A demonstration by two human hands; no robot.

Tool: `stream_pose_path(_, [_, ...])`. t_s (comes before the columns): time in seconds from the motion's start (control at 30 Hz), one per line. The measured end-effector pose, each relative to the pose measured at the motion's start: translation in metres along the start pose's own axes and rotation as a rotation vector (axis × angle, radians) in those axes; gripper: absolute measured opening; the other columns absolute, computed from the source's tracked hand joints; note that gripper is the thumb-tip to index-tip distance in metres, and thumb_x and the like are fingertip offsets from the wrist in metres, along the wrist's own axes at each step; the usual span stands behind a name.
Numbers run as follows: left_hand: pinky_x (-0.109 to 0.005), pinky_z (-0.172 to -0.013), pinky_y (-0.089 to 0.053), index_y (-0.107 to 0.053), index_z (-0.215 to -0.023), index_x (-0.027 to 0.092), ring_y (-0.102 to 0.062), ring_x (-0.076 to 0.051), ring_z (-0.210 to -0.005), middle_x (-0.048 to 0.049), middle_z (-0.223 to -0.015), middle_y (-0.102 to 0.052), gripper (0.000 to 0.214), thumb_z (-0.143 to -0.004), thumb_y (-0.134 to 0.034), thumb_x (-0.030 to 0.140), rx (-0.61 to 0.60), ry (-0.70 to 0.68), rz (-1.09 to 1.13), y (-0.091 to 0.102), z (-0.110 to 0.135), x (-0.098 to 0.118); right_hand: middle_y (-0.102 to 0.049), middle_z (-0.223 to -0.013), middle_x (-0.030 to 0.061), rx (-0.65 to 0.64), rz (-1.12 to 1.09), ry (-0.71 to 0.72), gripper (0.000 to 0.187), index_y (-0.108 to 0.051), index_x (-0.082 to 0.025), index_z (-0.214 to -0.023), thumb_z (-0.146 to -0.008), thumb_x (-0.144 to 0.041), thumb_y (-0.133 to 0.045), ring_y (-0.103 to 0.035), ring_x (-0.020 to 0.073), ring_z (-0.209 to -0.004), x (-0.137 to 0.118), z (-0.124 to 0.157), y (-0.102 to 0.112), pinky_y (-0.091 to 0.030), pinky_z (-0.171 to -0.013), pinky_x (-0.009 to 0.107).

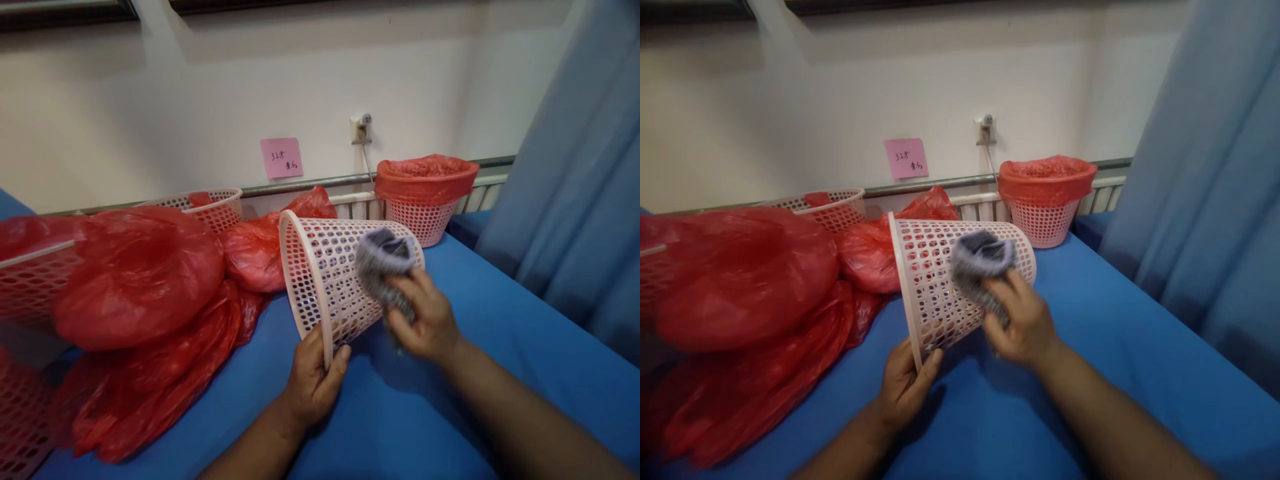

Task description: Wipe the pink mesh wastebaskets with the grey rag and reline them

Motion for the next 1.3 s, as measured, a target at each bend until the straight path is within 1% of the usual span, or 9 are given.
stream_pose_path(0.13, [-0.042, -0.101, -0.055, -0.057, -0.138, 0.022, -0.065, -0.027, -0.117, -0.0121, -0.125, -0.069, 0.043, -0.095, -0.055, 0.019, -0.085, -0.062, -0.095, -0.009, 0.003, 0.004, -0.065, -0.121, 0.0127, 0.147, 0.161, -0.469, 0.044, -0.065, -0.019, -0.125, -0.084, -0.031, -0.057, -0.063, 0.0304, -0.114, 0.088, 0.004, 0.013, -0.051, -0.104, 0.052])
stream_pose_path(0.2, [-0.042, -0.100, -0.055, -0.062, -0.128, 0.021, -0.067, -0.026, -0.111, -0.0114, -0.118, -0.070, 0.035, -0.093, -0.057, 0.017, -0.114, -0.083, -0.134, -0.013, 0.003, 0.007, -0.066, -0.119, 0.0122, 0.163, 0.155, -0.535, 0.044, -0.066, -0.018, -0.123, -0.083, -0.034, -0.056, -0.063, 0.0306, -0.113, 0.101, 0.005, 0.014, -0.050, -0.105, 0.054])
stream_pose_path(0.27, [-0.041, -0.098, -0.055, -0.064, -0.115, 0.021, -0.067, -0.025, -0.104, -0.0105, -0.110, -0.070, 0.025, -0.092, -0.057, 0.016, -0.131, -0.094, -0.162, -0.016, 0.003, 0.008, -0.064, -0.124, 0.0118, 0.160, 0.134, -0.438, 0.044, -0.064, -0.021, -0.126, -0.084, -0.031, -0.057, -0.062, 0.0301, -0.118, 0.084, 0.003, 0.013, -0.050, -0.106, 0.052])
stream_pose_path(0.47, [-0.039, -0.087, -0.056, -0.065, -0.102, 0.019, -0.064, -0.024, -0.090, -0.0091, -0.097, -0.068, 0.021, -0.084, -0.054, 0.013, -0.134, -0.145, -0.159, -0.019, 0.003, 0.010, -0.056, -0.133, 0.0130, -0.039, -0.094, 0.201, 0.058, -0.054, -0.023, -0.138, -0.081, -0.019, -0.060, -0.063, 0.0280, -0.114, -0.043, 0.008, 0.001, -0.059, -0.091, 0.042])
stream_pose_path(0.57, [-0.039, -0.087, -0.057, -0.065, -0.109, 0.020, -0.065, -0.024, -0.093, -0.0092, -0.104, -0.069, 0.032, -0.081, -0.052, 0.011, -0.154, -0.168, -0.118, -0.020, 0.002, 0.011, -0.060, -0.119, 0.0109, -0.073, -0.185, 0.291, 0.055, -0.056, -0.021, -0.134, -0.080, -0.018, -0.059, -0.065, 0.0236, -0.097, -0.061, 0.012, 0.000, -0.060, -0.079, 0.037])
stream_pose_path(0.77, [-0.044, -0.107, -0.051, -0.061, -0.128, 0.021, -0.063, -0.026, -0.120, -0.0115, -0.128, -0.067, 0.038, -0.093, -0.049, 0.012, -0.205, -0.126, -0.185, -0.020, -0.002, 0.006, -0.061, -0.126, 0.0109, 0.107, 0.060, -0.143, 0.047, -0.060, -0.023, -0.130, -0.084, -0.022, -0.059, -0.063, 0.0278, -0.115, 0.025, 0.000, 0.008, -0.054, -0.099, 0.044])
stream_pose_path(0.97, [-0.043, -0.099, -0.055, -0.067, -0.112, 0.020, -0.066, -0.024, -0.099, -0.0104, -0.103, -0.070, 0.027, -0.094, -0.048, 0.014, -0.236, -0.092, -0.231, -0.023, 0.001, -0.007, -0.067, -0.117, 0.0138, 0.184, 0.170, -0.548, 0.045, -0.067, -0.017, -0.121, -0.082, -0.035, -0.057, -0.065, 0.0322, -0.111, 0.104, 0.003, 0.019, -0.050, -0.103, 0.055])
stream_pose_path(1.07, [-0.042, -0.095, -0.057, -0.068, -0.114, 0.019, -0.065, -0.024, -0.099, -0.0112, -0.108, -0.071, 0.031, -0.092, -0.048, 0.012, -0.277, -0.080, -0.255, -0.029, 0.003, -0.014, -0.064, -0.123, 0.0126, 0.209, 0.128, -0.359, 0.043, -0.065, -0.020, -0.124, -0.083, -0.030, -0.058, -0.063, 0.0309, -0.116, 0.073, 0.000, 0.022, -0.050, -0.105, 0.054])
stream_pose_path(1.3, [-0.043, -0.093, -0.056, -0.072, -0.108, 0.019, -0.065, -0.026, -0.102, -0.0106, -0.108, -0.071, 0.030, -0.087, -0.053, 0.011, -0.317, 0.049, -0.285, -0.036, 0.002, -0.023, -0.055, -0.135, 0.0125, -0.037, -0.171, 0.206, 0.062, -0.052, -0.024, -0.141, -0.080, -0.015, -0.059, -0.065, 0.0270, -0.114, -0.055, 0.008, 0.007, -0.060, -0.089, 0.040])
Point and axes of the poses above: each hand's wrist, its own z-axis away from the middle knuckle, its own y-axis out of the back of the hand, x = y × z, the point moved 7 cm from there along -z, towards the middle knuckle
